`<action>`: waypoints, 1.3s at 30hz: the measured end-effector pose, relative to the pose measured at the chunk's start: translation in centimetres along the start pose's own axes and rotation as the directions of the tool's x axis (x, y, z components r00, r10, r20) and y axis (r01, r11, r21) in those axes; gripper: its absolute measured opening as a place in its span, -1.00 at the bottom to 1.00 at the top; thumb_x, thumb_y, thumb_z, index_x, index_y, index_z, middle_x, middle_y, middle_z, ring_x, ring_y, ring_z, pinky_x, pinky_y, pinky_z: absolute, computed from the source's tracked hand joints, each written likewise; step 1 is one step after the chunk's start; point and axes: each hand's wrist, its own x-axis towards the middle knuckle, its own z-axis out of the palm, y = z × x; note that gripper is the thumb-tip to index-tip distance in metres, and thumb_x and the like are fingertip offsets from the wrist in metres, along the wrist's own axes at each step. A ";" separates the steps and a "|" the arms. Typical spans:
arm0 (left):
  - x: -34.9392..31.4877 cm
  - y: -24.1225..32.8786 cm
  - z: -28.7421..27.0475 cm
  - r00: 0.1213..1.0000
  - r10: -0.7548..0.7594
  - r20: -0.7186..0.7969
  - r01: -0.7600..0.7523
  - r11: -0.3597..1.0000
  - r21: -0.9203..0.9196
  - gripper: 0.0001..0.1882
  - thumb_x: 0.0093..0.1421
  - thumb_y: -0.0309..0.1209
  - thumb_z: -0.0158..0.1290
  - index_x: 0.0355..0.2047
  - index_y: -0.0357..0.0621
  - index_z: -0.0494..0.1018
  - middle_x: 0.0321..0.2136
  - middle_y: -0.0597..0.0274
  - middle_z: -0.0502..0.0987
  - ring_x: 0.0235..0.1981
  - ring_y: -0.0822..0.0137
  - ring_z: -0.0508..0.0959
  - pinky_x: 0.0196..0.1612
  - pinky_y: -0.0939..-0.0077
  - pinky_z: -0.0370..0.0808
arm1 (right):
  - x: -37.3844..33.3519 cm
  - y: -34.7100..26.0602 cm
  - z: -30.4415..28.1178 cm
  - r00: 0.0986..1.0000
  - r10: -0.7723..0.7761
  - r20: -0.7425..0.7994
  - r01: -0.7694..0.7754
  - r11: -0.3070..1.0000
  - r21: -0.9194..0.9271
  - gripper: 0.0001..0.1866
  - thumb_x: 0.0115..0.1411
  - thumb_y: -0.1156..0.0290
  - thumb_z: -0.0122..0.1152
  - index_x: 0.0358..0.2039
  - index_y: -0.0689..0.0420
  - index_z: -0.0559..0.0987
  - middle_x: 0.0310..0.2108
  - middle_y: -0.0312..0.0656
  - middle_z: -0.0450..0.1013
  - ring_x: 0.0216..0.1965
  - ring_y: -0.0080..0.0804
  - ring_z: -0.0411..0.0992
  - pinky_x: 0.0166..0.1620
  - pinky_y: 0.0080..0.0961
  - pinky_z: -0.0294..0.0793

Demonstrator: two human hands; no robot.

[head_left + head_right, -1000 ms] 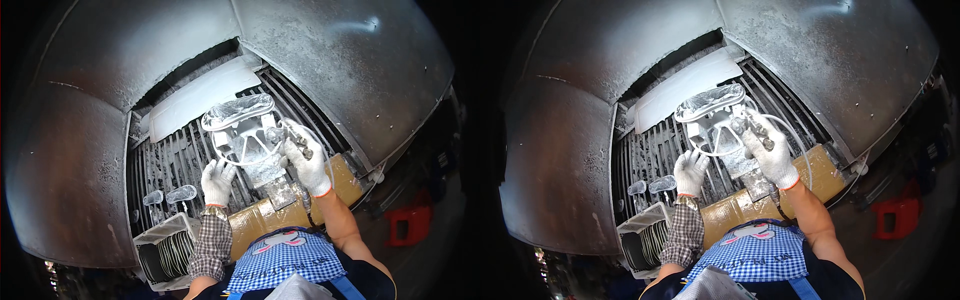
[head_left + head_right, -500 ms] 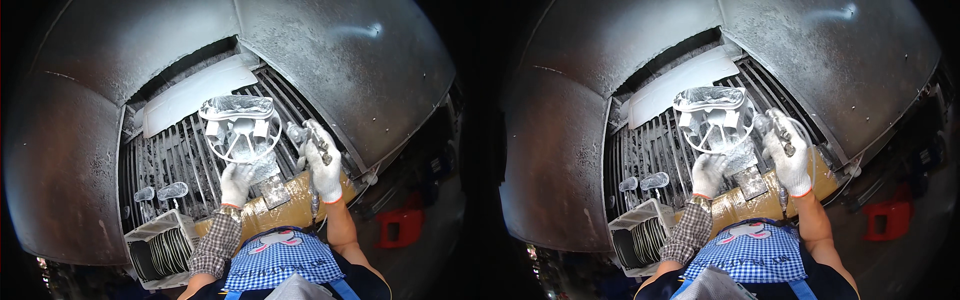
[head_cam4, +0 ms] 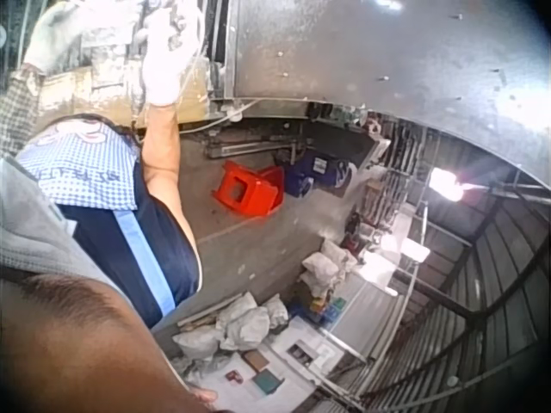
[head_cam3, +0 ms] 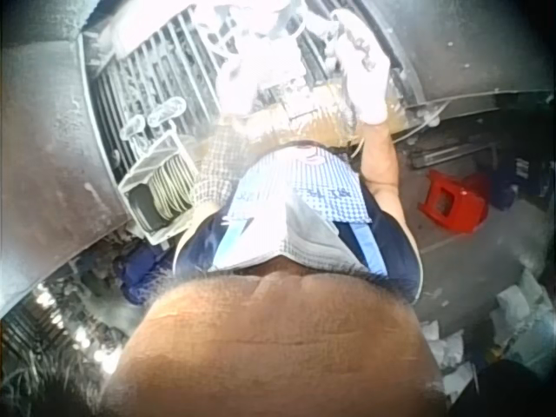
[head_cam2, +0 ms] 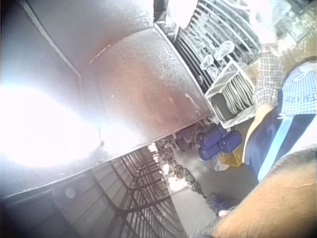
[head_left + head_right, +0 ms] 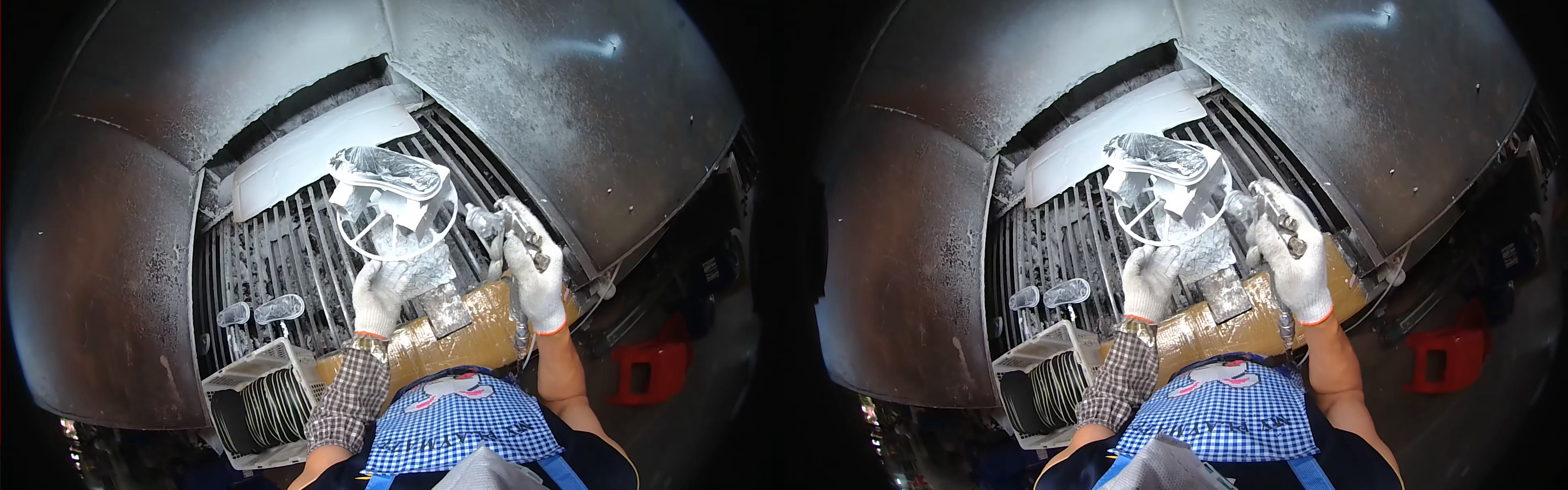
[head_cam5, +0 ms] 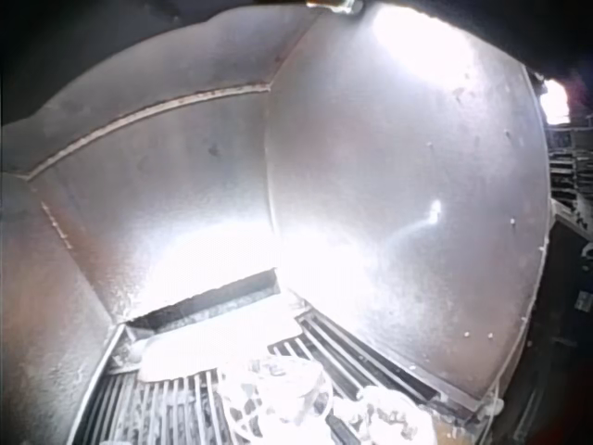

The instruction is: The person spray paints a stack of black plates with a white coating. They pick up each plate individually from a white basket, spray it thoroughly on both sides using a spray gun, and place it on a metal grate to dry. The process is repeated for multiple plates throughout the clip.

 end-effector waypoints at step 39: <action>6.9 10.4 -0.9 0.978 0.208 0.014 -0.208 0.967 0.145 -0.22 0.47 -0.01 0.01 0.49 -0.23 0.09 0.43 -0.23 0.23 0.40 -0.20 0.35 0.34 -0.16 0.44 | 4.6 3.0 2.5 0.998 -0.013 0.063 0.008 0.998 0.067 -0.44 0.47 0.40 0.23 0.39 0.33 0.39 -0.30 -0.34 0.51 -0.45 -0.73 0.41 -0.37 -0.69 0.46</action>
